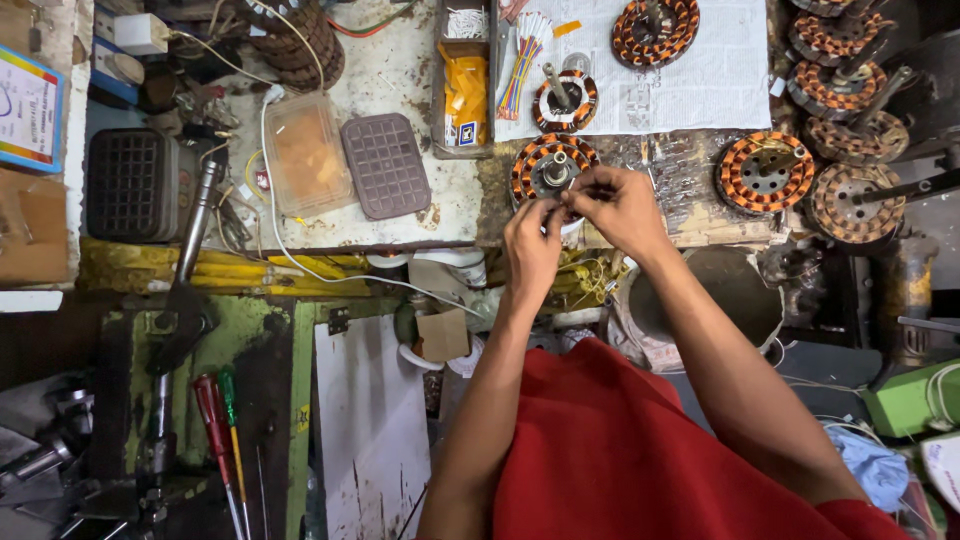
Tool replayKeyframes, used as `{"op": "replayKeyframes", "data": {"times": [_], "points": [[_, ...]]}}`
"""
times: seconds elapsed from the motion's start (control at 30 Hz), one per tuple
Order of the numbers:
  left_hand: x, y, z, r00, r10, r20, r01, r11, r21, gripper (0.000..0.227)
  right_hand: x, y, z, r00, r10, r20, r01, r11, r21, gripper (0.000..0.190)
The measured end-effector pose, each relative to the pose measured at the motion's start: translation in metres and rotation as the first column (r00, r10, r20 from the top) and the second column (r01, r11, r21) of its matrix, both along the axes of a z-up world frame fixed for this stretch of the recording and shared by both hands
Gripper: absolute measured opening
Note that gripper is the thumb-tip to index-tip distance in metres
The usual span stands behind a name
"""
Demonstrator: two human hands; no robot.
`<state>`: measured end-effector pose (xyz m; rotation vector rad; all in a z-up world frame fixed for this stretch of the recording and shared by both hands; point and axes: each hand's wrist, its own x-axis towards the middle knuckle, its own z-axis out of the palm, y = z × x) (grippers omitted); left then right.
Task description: The person assembles electric motor stators by inserting white plastic spacers into the copper windings. They pick up spacers from a container, place them into the stator slots, and use a metal rod to push them into position. The person repeats this process for multiple stators on the workbench.
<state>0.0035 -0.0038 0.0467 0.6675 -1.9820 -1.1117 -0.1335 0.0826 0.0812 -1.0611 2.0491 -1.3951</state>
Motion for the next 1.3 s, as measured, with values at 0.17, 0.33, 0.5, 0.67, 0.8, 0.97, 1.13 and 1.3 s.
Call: {"op": "replayKeyframes", "data": {"times": [0.17, 0.33, 0.5, 0.67, 0.8, 0.97, 1.13, 1.3], "points": [[0.002, 0.000, 0.001, 1.000, -0.018, 0.023, 0.018, 1.000, 0.015, 0.013, 0.002, -0.002, 0.008, 0.990, 0.018, -0.143, -0.010, 0.998, 0.055, 0.014], [0.002, 0.002, -0.005, 1.000, -0.019, -0.017, 0.019, 1.000, 0.007, 0.012, 0.004, 0.001, 0.004, 0.994, -0.002, -0.112, 0.006, 0.999, 0.031, 0.015], [0.001, 0.000, -0.007, 1.000, -0.017, -0.023, 0.018, 1.000, 0.017, 0.010, 0.002, -0.001, 0.008, 0.997, 0.003, -0.075, 0.002, 0.998, 0.059, 0.015], [0.000, 0.001, -0.007, 1.000, 0.010, -0.004, -0.010, 0.998, -0.059, 0.010, 0.006, 0.000, 0.016, 0.986, 0.010, -0.168, 0.005, 0.996, 0.086, 0.015], [0.002, 0.002, -0.004, 1.000, 0.005, 0.015, -0.003, 0.994, -0.106, 0.011, 0.009, -0.001, 0.021, 0.984, 0.032, -0.172, -0.019, 0.997, 0.076, 0.016], [0.005, 0.004, -0.004, 0.999, 0.021, 0.029, -0.018, 0.995, -0.101, 0.010, 0.010, 0.001, 0.022, 0.965, 0.054, -0.257, -0.029, 0.995, 0.100, 0.016], [0.003, 0.004, -0.015, 0.994, 0.022, 0.105, -0.014, 0.997, -0.079, 0.013, 0.012, 0.002, 0.018, 0.971, 0.026, -0.239, 0.001, 0.994, 0.112, 0.017], [-0.001, 0.002, -0.026, 0.996, 0.034, 0.083, -0.027, 0.996, -0.086, 0.008, 0.011, 0.003, 0.015, 0.975, 0.019, -0.222, 0.000, 0.997, 0.082, 0.017]]}}
